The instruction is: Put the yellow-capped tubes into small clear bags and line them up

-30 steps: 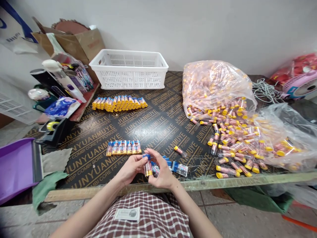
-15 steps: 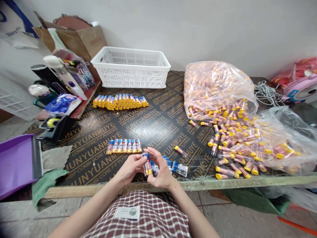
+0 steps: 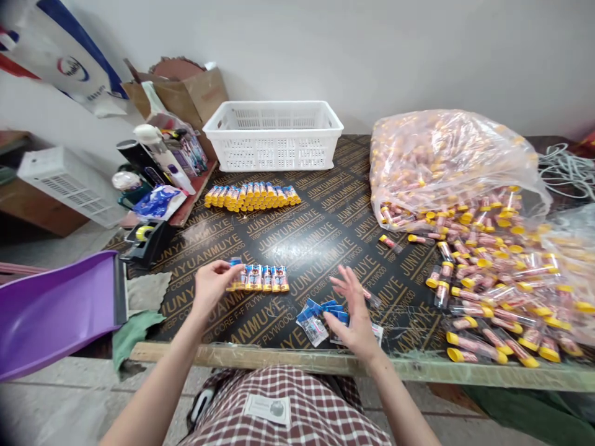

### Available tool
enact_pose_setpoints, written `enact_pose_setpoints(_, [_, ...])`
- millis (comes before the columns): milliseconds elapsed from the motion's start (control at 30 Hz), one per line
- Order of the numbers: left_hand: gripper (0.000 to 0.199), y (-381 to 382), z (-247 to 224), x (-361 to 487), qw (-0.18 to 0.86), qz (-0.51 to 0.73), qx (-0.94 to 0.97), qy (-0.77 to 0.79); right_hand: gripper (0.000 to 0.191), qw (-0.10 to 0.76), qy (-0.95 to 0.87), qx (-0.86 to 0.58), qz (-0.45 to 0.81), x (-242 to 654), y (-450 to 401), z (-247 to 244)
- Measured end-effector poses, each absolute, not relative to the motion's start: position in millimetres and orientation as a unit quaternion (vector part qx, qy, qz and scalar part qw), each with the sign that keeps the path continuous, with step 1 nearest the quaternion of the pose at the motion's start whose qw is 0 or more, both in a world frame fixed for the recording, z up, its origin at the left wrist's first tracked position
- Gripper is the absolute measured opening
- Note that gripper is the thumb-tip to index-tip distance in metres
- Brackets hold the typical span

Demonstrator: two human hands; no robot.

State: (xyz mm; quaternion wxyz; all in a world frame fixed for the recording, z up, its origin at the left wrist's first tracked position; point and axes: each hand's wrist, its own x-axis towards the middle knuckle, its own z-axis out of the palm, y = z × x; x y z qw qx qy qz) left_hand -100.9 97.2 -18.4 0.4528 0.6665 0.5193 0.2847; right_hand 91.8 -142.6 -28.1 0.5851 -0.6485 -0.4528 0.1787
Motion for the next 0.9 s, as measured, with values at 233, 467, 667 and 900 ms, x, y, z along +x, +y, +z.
enact_pose_setpoints(233, [0.045, 148.4, -51.8, -134.8, 0.229, 0.122, 0.765, 0.59, 0.072, 0.553, -0.4, -0.722, 0.116, 113.0, -158.1, -35.7])
enact_pose_setpoints(467, [0.04, 100.7, -36.1, -103.7, 0.22, 0.229, 0.774, 0.548, 0.048, 0.425, -0.377, -0.823, -0.031, 140.4, -169.2, -48.7])
enact_pose_setpoints(667, [0.027, 2.4, -49.5, -53.9, 0.395, 0.051, 0.865, 0.305, 0.037, 0.23, -0.388, -0.891, -0.051, 168.8, -174.9, -76.8])
enact_pose_setpoints(900, [0.008, -16.6, -63.3, -43.6, 0.349, -0.001, 0.893, 0.283, 0.033, 0.229, -0.401, -0.887, -0.023, 170.7, -175.5, -76.9])
